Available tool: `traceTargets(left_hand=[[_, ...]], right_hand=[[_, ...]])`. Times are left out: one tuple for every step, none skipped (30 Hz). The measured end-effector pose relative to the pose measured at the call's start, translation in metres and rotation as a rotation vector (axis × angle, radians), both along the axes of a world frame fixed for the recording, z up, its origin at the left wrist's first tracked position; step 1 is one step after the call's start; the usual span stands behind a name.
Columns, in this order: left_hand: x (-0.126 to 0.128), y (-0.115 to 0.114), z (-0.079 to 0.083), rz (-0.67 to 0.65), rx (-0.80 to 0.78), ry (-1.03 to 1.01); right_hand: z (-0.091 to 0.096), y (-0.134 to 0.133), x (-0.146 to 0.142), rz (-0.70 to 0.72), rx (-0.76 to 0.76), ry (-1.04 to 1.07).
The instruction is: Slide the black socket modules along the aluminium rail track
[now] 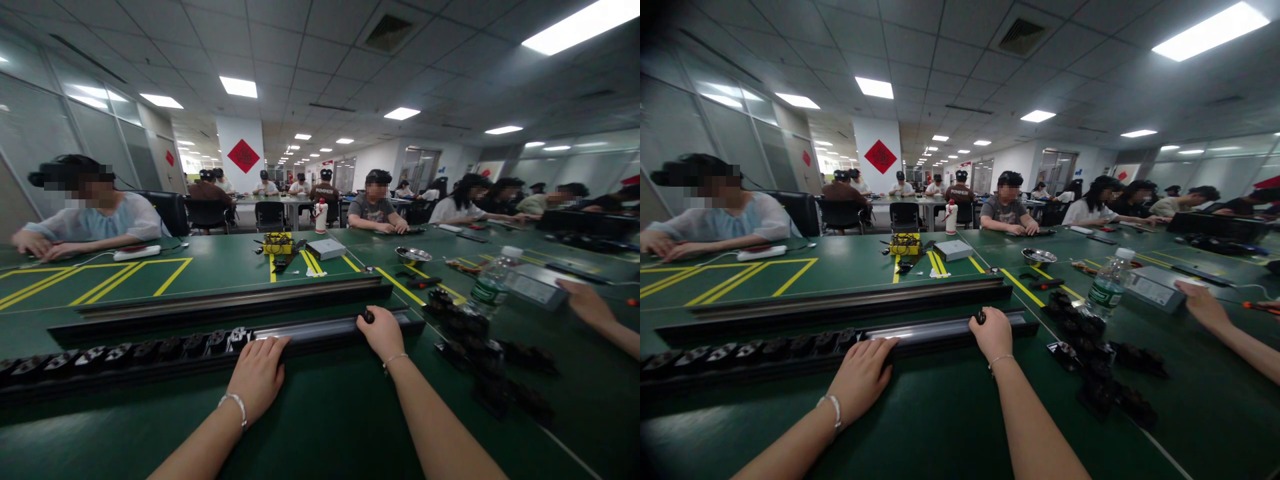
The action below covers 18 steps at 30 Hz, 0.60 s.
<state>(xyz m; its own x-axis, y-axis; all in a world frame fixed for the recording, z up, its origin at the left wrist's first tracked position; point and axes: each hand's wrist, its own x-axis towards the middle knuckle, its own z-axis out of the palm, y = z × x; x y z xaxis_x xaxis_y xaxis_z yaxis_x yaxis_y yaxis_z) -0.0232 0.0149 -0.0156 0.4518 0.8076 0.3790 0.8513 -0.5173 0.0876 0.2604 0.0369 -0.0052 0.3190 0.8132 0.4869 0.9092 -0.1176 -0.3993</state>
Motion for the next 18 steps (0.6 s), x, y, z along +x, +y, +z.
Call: traceTargets(left_hand=[[0.0000, 0.0000, 0.0000, 0.000, 0.003, 0.000], [0.0001, -0.0001, 0.0000, -0.002, 0.004, 0.000], [0.0002, -0.0002, 0.0001, -0.002, 0.006, 0.000], [0.0002, -0.0003, 0.0001, -0.003, 0.007, 0.000], [0.0003, -0.0004, 0.0001, -0.004, 0.007, 0.000], [0.0003, -0.0005, 0.0001, -0.006, 0.008, 0.001], [0.0002, -0.0005, 0.0001, -0.008, 0.010, 0.002], [0.0002, -0.0005, 0.0000, -0.010, 0.010, 0.002], [0.0001, -0.0005, -0.0001, -0.012, 0.010, 0.001], [0.0001, -0.0004, -0.0002, -0.012, 0.010, 0.001], [0.0001, -0.0004, -0.0003, -0.011, 0.010, 0.001], [0.0002, -0.0003, -0.0003, -0.009, 0.011, 0.002], [0.0002, -0.0003, -0.0002, -0.007, 0.012, 0.002], [0.0003, -0.0003, -0.0002, -0.006, 0.013, 0.002], [0.0004, -0.0004, -0.0001, -0.006, 0.013, 0.002], [0.0005, -0.0004, 0.0000, -0.006, 0.011, 0.002], [0.0006, -0.0005, 0.0001, -0.005, 0.008, 0.001], [0.0006, -0.0005, 0.0002, -0.005, 0.006, 0.000]], right_hand=[[0.0002, -0.0005, 0.0003, -0.001, 0.000, -0.007], [0.0003, -0.0011, 0.0007, -0.002, 0.002, -0.018], [0.0005, -0.0015, 0.0011, -0.004, 0.004, -0.031], [0.0005, -0.0018, 0.0015, -0.006, 0.005, -0.045], [0.0006, -0.0021, 0.0019, -0.009, 0.006, -0.057], [0.0006, -0.0021, 0.0021, -0.011, 0.007, -0.066], [0.0005, -0.0021, 0.0023, -0.013, 0.006, -0.070], [0.0004, -0.0020, 0.0024, -0.015, 0.003, -0.071], [0.0002, -0.0018, 0.0025, -0.016, 0.000, -0.069], [0.0000, -0.0017, 0.0025, -0.015, -0.002, -0.067], [-0.0002, -0.0015, 0.0026, -0.016, -0.002, -0.064], [-0.0005, -0.0014, 0.0027, -0.016, -0.001, -0.061], [-0.0007, -0.0012, 0.0029, -0.016, 0.003, -0.058], [-0.0011, -0.0009, 0.0032, -0.015, 0.007, -0.057], [-0.0015, -0.0006, 0.0036, -0.013, 0.011, -0.055], [-0.0019, -0.0003, 0.0041, -0.010, 0.014, -0.054], [-0.0024, 0.0002, 0.0047, -0.008, 0.015, -0.051], [-0.0028, 0.0006, 0.0052, -0.008, 0.017, -0.047]])
